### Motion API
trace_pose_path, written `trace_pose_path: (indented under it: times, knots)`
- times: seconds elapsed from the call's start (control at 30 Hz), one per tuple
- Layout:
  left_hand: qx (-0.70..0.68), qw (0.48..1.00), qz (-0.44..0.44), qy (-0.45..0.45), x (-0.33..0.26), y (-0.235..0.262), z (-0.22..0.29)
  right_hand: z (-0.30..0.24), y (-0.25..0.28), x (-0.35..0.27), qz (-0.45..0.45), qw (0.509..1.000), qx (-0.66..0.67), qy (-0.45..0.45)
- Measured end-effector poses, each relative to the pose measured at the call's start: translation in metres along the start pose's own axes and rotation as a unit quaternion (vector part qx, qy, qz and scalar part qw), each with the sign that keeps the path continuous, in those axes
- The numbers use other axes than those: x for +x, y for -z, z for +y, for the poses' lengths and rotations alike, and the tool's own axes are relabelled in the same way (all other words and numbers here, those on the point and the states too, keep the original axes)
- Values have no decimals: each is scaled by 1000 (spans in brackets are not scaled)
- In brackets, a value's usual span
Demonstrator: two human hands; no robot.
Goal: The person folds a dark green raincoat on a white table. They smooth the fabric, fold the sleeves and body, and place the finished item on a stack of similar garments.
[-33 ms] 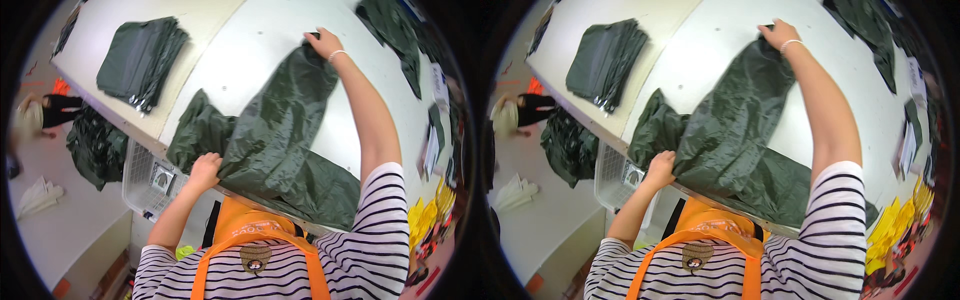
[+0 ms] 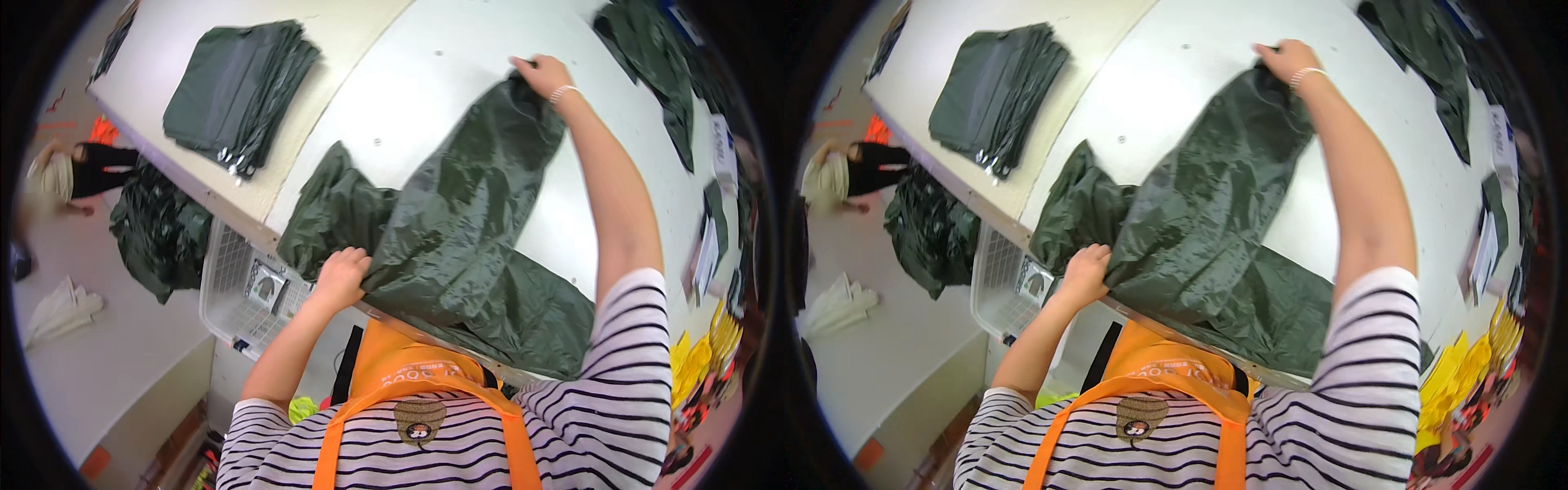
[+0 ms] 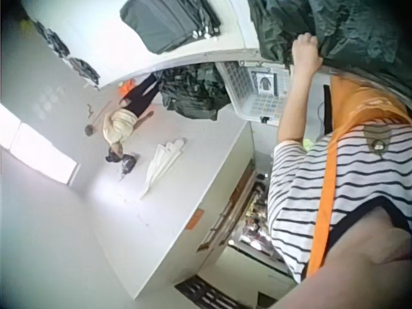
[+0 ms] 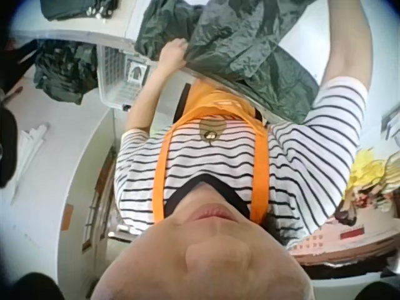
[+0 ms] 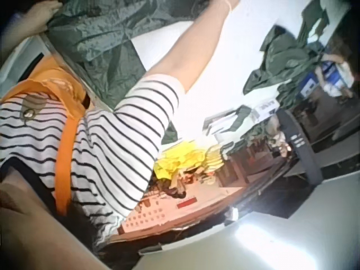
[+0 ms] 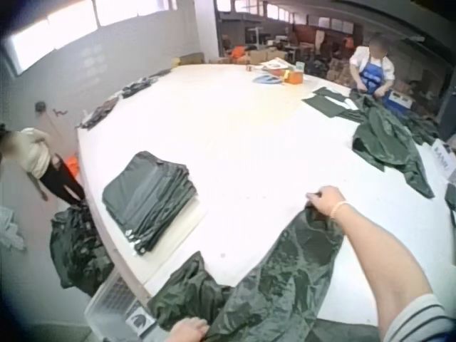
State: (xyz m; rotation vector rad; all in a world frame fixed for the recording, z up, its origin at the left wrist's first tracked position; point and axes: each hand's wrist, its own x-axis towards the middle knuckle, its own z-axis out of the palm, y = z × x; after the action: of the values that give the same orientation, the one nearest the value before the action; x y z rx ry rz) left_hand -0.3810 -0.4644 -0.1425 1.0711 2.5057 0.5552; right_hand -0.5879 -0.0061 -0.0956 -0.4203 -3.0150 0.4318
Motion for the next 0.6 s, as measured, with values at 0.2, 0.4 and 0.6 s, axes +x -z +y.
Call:
trace_pose_path:
  times: [0.2, 0.4, 0.6]
  knots:
    - [-43, 999, 21, -26, -12, 14, -3, 163, 176, -84, 50, 936, -329, 113]
    - [-98, 959, 155, -214, 16, 87, 5, 108, 340, -429, 338, 902, -18, -267]
    - [-126, 933, 302, -151, 98, 59, -54, -9, 342, -611, 471, 813, -88, -331]
